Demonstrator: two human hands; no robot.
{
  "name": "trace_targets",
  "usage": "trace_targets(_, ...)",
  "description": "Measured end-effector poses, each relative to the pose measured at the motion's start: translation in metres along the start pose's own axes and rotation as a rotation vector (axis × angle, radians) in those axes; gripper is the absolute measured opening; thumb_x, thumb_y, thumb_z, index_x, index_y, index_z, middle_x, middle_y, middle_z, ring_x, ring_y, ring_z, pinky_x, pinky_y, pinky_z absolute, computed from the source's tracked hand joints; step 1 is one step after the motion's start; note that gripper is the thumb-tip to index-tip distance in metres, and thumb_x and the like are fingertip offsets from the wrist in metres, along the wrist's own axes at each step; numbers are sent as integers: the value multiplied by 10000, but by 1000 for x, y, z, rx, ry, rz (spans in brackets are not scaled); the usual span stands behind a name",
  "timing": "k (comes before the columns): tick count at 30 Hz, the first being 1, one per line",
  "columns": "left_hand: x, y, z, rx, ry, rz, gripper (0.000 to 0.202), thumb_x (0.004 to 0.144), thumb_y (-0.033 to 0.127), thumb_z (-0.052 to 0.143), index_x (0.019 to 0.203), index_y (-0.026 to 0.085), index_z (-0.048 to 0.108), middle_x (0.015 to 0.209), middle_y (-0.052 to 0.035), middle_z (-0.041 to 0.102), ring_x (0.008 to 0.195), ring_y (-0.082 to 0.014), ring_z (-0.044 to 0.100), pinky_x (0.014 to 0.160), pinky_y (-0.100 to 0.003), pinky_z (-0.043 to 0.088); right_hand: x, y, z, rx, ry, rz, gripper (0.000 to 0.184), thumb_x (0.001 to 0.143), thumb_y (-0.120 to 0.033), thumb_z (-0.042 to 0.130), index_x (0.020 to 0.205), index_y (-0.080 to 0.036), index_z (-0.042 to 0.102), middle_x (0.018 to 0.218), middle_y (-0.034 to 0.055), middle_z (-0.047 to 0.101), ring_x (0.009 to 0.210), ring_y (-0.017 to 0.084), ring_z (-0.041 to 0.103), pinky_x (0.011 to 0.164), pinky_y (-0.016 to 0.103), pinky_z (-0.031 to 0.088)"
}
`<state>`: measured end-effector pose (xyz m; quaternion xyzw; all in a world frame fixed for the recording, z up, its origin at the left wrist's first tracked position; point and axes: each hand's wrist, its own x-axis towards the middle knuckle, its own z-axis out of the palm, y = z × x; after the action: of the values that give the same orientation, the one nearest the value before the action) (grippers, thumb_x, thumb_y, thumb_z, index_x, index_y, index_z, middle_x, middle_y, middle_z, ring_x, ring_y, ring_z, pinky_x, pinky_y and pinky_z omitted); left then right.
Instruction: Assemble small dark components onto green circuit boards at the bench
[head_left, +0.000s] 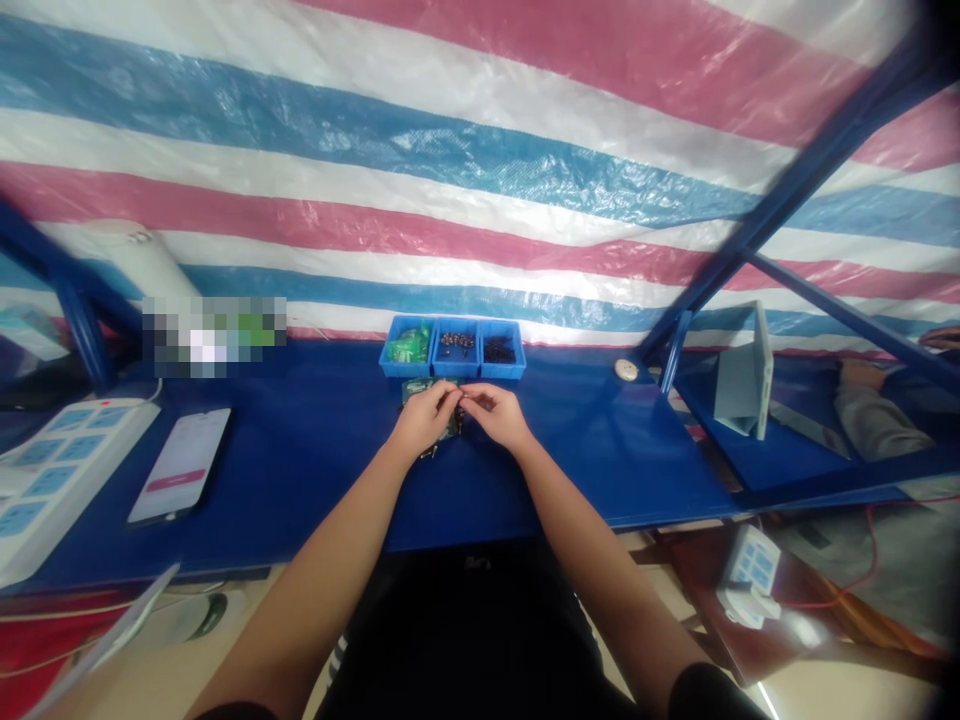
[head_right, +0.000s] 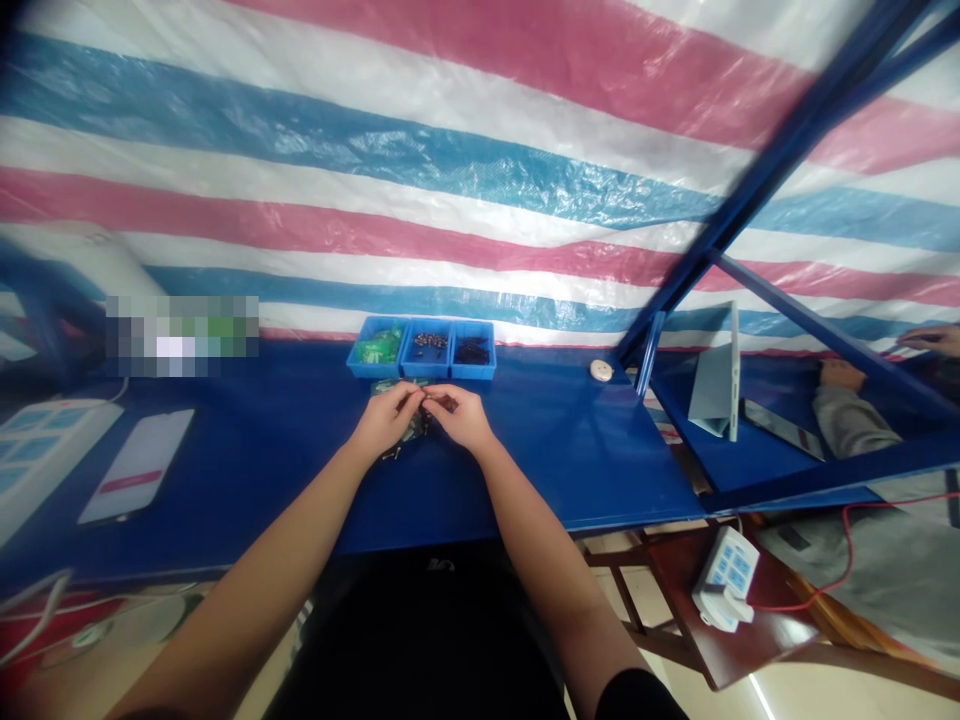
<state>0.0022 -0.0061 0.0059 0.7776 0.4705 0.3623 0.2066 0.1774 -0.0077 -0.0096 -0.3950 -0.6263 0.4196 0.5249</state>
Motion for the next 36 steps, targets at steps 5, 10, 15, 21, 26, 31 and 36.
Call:
trace_targets(5,0,2,-2,-3,8,0,296,970,441,414,967,224,615,848,-9,673,748,-156,623,695,-259,455,0,-3,1,-69,47,-35,289,807,-373,689,1030,-195,736,957,68,748,804,187,698,785,324,575)
trace_targets(10,0,3,-2,-44,24,3,297,939,446,472,1085,228,610,782,8,662,650,-141,598,639,-253,455,2,-2,-2,-81,66,-14,285,822,-378,669,1043,-214,743,1011,68,745,839,204,707,791,344,581)
trace_targets(15,0,3,-3,-32,35,43,272,945,424,459,1011,221,628,808,4,670,679,-138,599,651,-248,450,2,-4,-1,-59,52,-3,296,818,-386,676,1049,-214,741,1016,70,744,862,210,705,811,355,580)
trace_targets(21,0,5,-6,-11,14,53,314,966,441,412,938,215,629,793,3,664,687,-139,601,658,-249,440,1,-7,2,4,62,-10,331,781,-394,710,1050,-202,729,941,61,745,842,197,702,810,339,584)
trace_targets(26,0,5,-5,-20,22,31,300,956,449,435,1009,228,631,832,-3,678,705,-147,612,668,-253,455,2,-7,0,-40,82,-9,300,796,-393,691,1017,-194,734,978,71,744,858,200,702,812,334,578)
trace_targets(31,0,3,-3,-42,28,16,309,938,460,467,1080,232,620,800,-1,675,668,-149,608,658,-258,468,2,-6,-1,-56,76,-8,295,817,-391,669,1030,-196,730,1007,73,741,842,193,701,800,327,575)
trace_targets(36,1,1,-2,-5,25,9,314,961,455,416,991,218,620,837,-17,678,740,-162,629,687,-263,463,2,-6,0,-56,57,-9,301,803,-382,689,1038,-199,727,953,62,741,834,189,696,799,320,572)
